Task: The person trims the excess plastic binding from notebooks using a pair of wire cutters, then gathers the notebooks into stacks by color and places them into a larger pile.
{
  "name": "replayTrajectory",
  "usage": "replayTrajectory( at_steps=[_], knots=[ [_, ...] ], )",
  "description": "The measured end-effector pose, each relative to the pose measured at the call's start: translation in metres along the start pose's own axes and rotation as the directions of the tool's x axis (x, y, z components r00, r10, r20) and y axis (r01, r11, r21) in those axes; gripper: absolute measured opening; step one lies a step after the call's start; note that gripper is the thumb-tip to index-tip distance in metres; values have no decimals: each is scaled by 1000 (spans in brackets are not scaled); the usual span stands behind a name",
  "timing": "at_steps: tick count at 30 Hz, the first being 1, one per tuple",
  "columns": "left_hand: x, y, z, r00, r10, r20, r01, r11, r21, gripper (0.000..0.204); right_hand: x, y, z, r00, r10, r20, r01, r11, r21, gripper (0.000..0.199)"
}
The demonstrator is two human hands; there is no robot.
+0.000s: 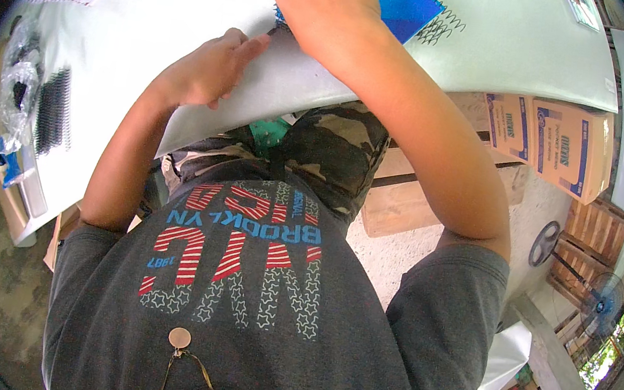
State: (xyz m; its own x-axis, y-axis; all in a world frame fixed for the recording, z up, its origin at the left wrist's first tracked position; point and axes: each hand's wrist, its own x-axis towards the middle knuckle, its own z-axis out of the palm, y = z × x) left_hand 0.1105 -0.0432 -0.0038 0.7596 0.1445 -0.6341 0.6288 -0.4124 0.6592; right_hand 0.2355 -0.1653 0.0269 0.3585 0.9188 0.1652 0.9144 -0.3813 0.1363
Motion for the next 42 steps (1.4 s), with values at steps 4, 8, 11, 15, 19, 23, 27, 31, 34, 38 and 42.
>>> replayTrajectory(
  at_steps=[4,8,11,15,19,23,27,31,34,38,42],
  knots=[
    [-8,-6,-9,966,-74,247,192,847,-496,42,-3,-1,-13,999,-31,28,30,999,42,51],
    [-21,-27,-18,998,-45,-54,29,963,-270,48,-4,10,-12,990,-29,135,21,998,60,68],
    [-27,-54,-12,795,171,-582,48,939,341,53,-4,9,-17,994,15,-111,20,950,312,49],
    [-21,-71,-9,587,216,-780,-326,945,16,51,7,-52,-23,935,347,-76,-42,320,946,24],
    [-34,-56,3,962,78,-260,-201,-444,-874,44,22,-131,19,873,430,-229,164,184,969,10],
    [-20,-101,3,779,317,-541,-231,-657,-718,34,39,-167,39,867,318,-385,305,274,912,13],
    [-38,-118,-62,914,-106,-392,-297,-831,-470,31,43,-151,27,834,268,-482,394,323,861,21],
    [-79,-195,-202,445,-197,-873,-700,-685,-203,63,35,-95,-9,812,272,-517,328,520,789,18],
    [-95,-200,-240,329,-413,-849,-843,-534,-66,69,22,-39,-32,831,481,-279,-46,559,828,29],
    [-59,-148,-192,387,-339,-857,-921,-178,-346,64,5,68,-29,829,560,-4,-370,554,745,49],
    [-24,-59,-37,682,268,-680,-716,431,-549,63,-25,155,24,747,211,630,-656,85,750,64]
  ],
)
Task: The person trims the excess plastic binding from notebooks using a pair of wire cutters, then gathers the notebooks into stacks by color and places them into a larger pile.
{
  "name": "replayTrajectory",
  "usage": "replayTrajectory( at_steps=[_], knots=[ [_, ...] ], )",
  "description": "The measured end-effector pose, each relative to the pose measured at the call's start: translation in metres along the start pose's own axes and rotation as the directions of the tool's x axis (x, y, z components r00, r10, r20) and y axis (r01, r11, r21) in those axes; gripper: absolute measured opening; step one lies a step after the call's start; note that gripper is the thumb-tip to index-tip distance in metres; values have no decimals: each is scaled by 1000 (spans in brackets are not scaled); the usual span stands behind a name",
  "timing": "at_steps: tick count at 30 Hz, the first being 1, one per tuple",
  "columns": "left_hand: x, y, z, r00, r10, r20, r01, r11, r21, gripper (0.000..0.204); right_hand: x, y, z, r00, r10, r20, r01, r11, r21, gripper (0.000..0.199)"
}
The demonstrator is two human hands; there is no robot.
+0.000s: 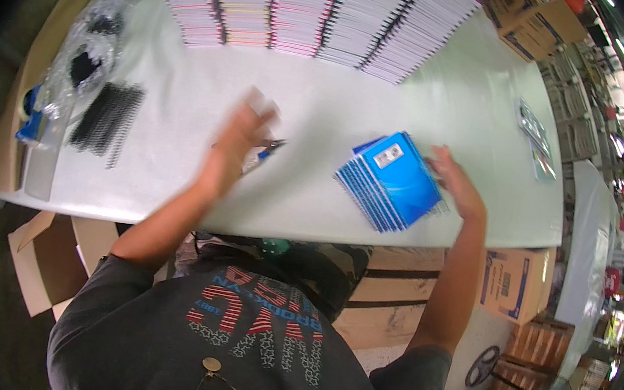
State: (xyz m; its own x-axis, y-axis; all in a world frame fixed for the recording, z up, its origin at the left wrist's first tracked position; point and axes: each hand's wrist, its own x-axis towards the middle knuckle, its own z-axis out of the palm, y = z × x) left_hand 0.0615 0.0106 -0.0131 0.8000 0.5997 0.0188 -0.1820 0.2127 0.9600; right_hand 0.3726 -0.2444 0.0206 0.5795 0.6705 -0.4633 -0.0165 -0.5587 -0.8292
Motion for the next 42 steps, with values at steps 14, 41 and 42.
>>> replayTrajectory(
  at_steps=[14,41,42],
  knots=[
    [94,-43,108,612,-502,611,612,790,36,68,-78,-4,136,998,-50,34,2,604,797,77],
    [-7,-45,66,986,-163,19,163,986,31,66,2,43,102,708,-464,-532,691,611,386,63],
    [-21,-64,63,966,-259,10,259,965,-40,65,1,39,100,695,-471,-543,703,602,377,63]
  ],
)
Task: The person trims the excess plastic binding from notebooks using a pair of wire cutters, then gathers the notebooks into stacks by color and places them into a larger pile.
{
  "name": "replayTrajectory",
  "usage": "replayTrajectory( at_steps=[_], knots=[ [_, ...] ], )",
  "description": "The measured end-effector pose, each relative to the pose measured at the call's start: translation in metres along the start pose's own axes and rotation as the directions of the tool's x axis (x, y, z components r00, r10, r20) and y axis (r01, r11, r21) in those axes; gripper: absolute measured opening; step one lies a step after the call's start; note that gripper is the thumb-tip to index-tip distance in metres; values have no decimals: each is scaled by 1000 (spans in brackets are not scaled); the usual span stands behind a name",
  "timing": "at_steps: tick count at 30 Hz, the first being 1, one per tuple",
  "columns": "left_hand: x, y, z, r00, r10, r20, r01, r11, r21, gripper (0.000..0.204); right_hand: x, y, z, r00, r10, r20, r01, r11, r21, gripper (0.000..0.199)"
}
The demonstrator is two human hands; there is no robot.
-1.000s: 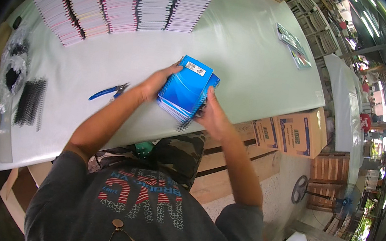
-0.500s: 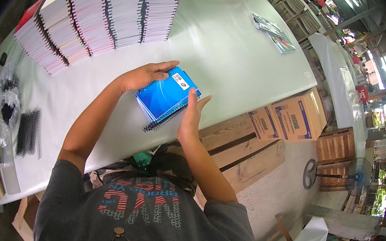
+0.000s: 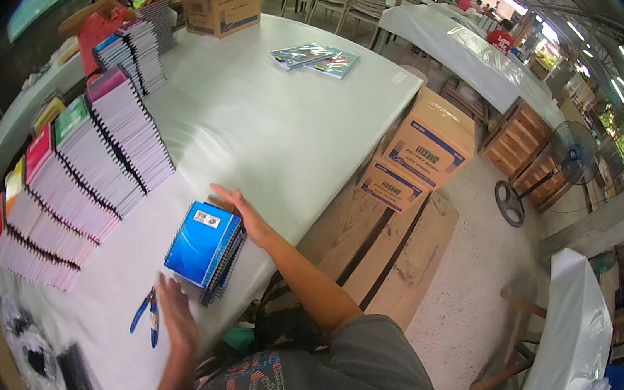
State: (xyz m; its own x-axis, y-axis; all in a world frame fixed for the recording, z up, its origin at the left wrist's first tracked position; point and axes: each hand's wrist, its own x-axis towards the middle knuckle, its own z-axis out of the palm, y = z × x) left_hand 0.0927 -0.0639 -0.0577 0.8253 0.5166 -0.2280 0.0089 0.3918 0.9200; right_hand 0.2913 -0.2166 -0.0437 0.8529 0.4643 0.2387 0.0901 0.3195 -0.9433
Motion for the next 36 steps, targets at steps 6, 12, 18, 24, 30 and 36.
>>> replayTrajectory(
  at_steps=[6,12,18,24,30,36],
  knots=[
    [19,10,31,964,-93,249,138,976,-170,67,-18,-18,2,917,148,372,-193,977,88,69],
    [81,47,4,855,-291,429,189,945,265,65,-71,5,41,984,73,-163,-71,997,22,65],
    [79,42,12,960,213,183,-241,960,146,55,-84,-6,53,878,-379,-293,196,843,-502,68],
    [54,12,34,746,665,49,-625,672,398,22,-88,14,59,852,-473,-225,293,787,-543,64],
    [57,10,45,762,636,-117,-610,767,200,16,-90,18,69,788,-499,-359,273,808,-523,67],
    [61,0,46,815,564,-128,-501,799,331,22,-80,15,72,818,-319,-479,270,948,-171,69]
  ],
)
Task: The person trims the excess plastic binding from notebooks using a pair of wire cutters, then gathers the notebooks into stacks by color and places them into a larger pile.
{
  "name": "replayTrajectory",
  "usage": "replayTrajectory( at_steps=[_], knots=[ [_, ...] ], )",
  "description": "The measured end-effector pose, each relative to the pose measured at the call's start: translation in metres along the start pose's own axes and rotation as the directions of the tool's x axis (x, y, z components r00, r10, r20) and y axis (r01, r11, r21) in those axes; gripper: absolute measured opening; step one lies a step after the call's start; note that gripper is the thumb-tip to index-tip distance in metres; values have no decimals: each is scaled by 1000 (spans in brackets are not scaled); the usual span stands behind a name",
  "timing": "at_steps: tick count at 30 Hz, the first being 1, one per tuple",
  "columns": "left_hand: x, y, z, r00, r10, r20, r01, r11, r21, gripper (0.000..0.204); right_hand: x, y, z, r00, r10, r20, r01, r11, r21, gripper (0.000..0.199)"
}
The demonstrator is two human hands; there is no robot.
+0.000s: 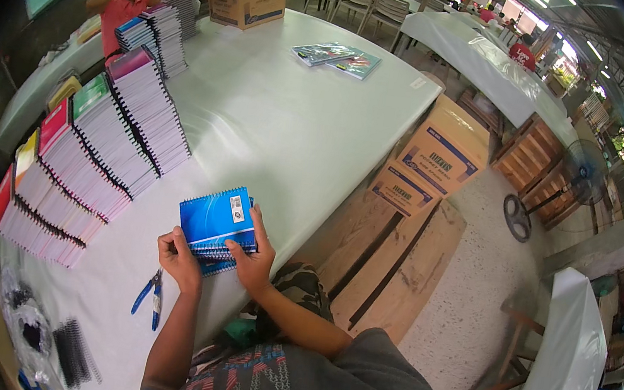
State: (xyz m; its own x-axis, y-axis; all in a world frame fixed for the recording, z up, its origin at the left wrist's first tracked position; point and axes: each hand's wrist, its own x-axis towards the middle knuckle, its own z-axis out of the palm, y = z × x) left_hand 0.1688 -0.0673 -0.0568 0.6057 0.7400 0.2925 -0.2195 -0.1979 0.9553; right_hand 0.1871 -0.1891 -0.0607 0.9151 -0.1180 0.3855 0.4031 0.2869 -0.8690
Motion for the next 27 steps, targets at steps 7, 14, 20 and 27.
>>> replayTrajectory(
  at_steps=[7,14,20,27],
  knots=[
    [-1,0,-4,997,0,-76,-2,1000,-21,21,-6,25,-8,973,-223,57,230,955,-187,66],
    [-11,0,-2,998,-40,-43,42,997,66,28,0,-3,9,993,-64,-104,29,952,-304,55],
    [7,-14,1,999,-12,-35,12,1000,0,38,22,10,20,997,41,-63,-50,988,-149,43],
    [-14,-7,-1,996,72,-58,-75,996,-48,36,24,11,14,997,61,-56,-68,987,-144,42]
  ],
)
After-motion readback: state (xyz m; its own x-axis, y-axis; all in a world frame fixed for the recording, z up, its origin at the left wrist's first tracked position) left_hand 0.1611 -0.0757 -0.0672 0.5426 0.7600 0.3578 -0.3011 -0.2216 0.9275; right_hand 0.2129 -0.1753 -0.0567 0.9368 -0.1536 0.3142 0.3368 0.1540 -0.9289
